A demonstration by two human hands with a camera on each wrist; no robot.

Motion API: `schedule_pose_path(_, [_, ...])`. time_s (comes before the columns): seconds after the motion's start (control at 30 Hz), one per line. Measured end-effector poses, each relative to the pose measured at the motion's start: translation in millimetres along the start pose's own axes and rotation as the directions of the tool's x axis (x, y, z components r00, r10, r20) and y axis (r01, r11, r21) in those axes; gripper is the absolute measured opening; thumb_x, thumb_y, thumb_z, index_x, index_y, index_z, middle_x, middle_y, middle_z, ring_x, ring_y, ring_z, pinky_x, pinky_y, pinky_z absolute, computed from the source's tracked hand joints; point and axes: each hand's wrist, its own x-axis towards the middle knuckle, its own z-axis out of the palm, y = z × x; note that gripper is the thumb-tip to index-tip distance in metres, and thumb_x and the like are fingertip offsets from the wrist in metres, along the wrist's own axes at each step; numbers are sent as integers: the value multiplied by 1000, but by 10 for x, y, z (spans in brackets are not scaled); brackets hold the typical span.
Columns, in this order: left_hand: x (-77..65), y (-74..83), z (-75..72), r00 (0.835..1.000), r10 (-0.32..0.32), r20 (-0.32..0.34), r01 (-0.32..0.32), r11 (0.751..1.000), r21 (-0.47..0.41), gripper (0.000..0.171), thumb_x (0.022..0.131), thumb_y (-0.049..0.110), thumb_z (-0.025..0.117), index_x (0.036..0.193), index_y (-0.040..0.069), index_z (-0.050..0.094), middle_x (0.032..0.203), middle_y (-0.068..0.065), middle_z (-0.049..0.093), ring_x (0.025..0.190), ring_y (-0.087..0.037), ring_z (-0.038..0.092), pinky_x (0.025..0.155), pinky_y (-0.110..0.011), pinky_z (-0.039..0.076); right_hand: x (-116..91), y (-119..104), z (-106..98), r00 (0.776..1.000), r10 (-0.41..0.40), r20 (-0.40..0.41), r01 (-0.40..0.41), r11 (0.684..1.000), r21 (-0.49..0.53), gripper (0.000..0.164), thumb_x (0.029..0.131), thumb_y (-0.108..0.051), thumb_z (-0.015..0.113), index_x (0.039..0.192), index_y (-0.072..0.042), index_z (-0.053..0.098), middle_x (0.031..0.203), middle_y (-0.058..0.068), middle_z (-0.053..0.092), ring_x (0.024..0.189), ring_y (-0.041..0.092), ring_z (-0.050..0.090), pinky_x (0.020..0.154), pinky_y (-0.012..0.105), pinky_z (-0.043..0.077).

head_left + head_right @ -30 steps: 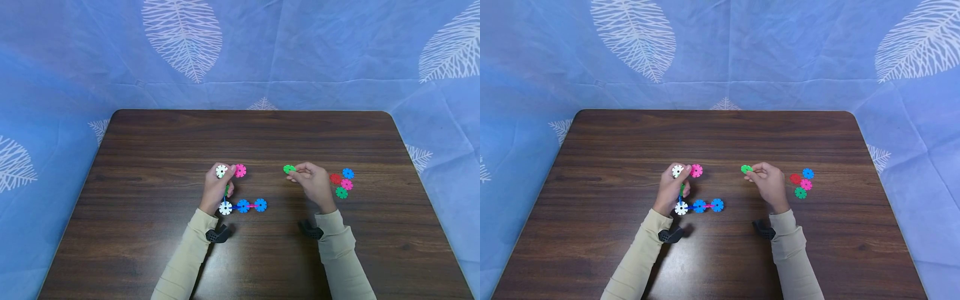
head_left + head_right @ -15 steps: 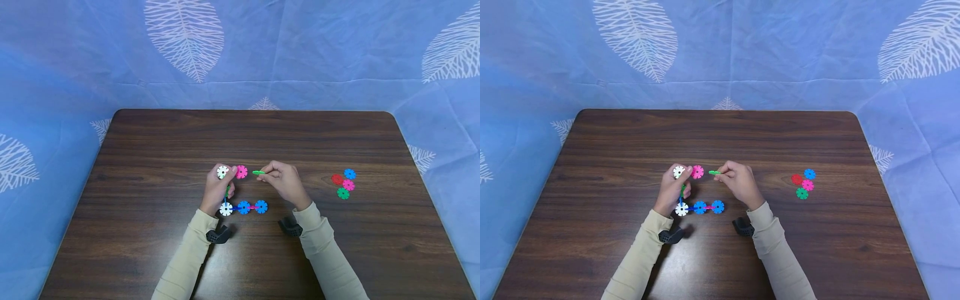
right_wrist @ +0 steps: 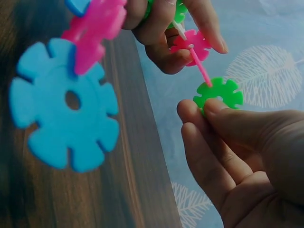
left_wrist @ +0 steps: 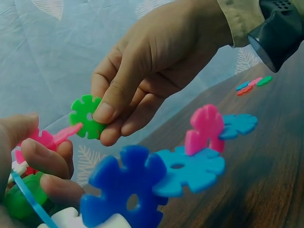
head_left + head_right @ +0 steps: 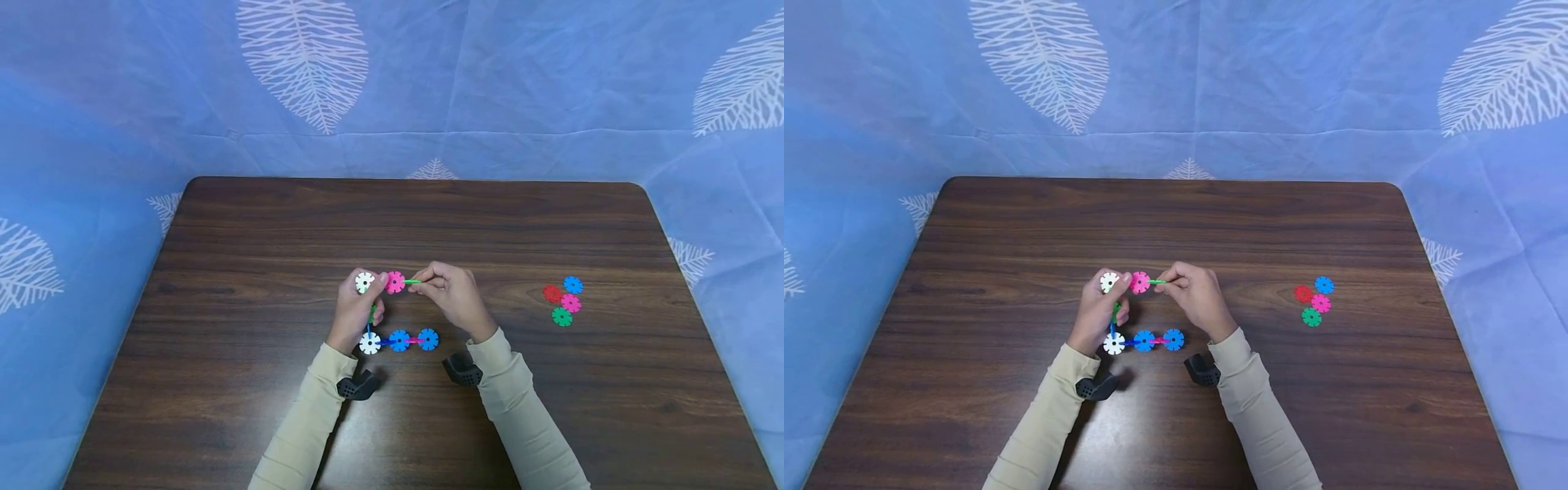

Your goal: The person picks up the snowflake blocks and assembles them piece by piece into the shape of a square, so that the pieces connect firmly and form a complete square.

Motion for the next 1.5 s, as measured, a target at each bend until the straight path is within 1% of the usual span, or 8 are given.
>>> schedule_pose_path(0.13, [-11, 11, -9, 1000, -6, 8, 6, 1000, 4, 19, 93, 22, 60, 88, 9, 48, 45, 4, 44, 35, -8, 38, 35, -23, 32, -5, -5, 9, 1000, -21, -22, 20, 1000, -18, 5, 83, -8, 69, 86, -4, 68, 94, 10, 73, 83, 18, 72, 72, 26, 58])
schedule_pose_path(0.4, [-15, -5, 30, 1000, -4, 29, 5, 999, -34, 19, 93, 22, 61, 90, 8, 49, 47, 4, 42, 37, -8, 37, 36, -23, 33, -22, 3, 15, 994, -66, -87, 64, 997, -34, 8, 81, -8, 71, 86, -2, 70, 94, 13, 73, 84, 21, 72, 71, 26, 58])
schedule_pose_path(0.63, [-7, -25, 87, 1000, -6, 6, 6, 998, -63, 15, 92, 16, 62, 89, 7, 51, 49, 5, 44, 37, -7, 35, 35, -22, 31, -27, -13, 1, 988, -105, -109, 94, 990, -108, 7, 79, -8, 73, 84, -3, 71, 91, 10, 74, 84, 20, 72, 72, 27, 58])
schedule_pose_path(0.83, [-26, -58, 143, 1000, 0, -1, 0, 999, -53, 13, 93, 17, 61, 92, 8, 52, 47, 5, 43, 38, -7, 36, 35, -22, 31, -36, 20, -6, 983, -131, -129, 112, 983, -149, 5, 79, -7, 74, 83, -5, 72, 91, 9, 74, 84, 20, 72, 72, 30, 58])
schedule_pose_path(1.07, [-31, -102, 114, 1000, 3, -19, -3, 1000, 17, 13, 91, 16, 62, 91, 6, 54, 47, 5, 47, 36, -7, 40, 35, -22, 33, -54, 96, 40, 985, -114, -128, 92, 982, -167, 6, 80, -8, 73, 87, -6, 72, 92, 9, 74, 86, 20, 72, 72, 29, 58])
schedule_pose_path(1.23, [-21, -95, 90, 999, -3, -32, 4, 1000, 12, 17, 91, 19, 64, 92, 6, 54, 48, 5, 47, 37, -8, 41, 35, -22, 34, -64, 87, 69, 991, -85, -108, 59, 973, -225, 15, 81, -11, 73, 95, -6, 71, 95, 11, 73, 84, 19, 72, 71, 29, 58])
schedule_pose_path(1.4, [-25, -79, 69, 998, -25, -52, 23, 999, -38, 18, 89, 21, 67, 93, 8, 56, 48, 4, 48, 37, -9, 42, 36, -22, 35, -108, 102, -82, 994, -48, -94, 26, 974, -227, 23, 82, -13, 72, 104, -5, 68, 101, 11, 72, 85, 18, 72, 73, 31, 58])
schedule_pose_path(1.5, [-17, -76, 49, 998, -21, -66, 17, 997, -69, 17, 88, 20, 68, 91, 9, 56, 48, 4, 49, 36, -8, 42, 36, -21, 35, -155, 127, -213, 993, -24, -115, -4, 971, -239, 23, 83, -13, 72, 104, -5, 68, 101, 11, 72, 85, 19, 72, 74, 32, 59])
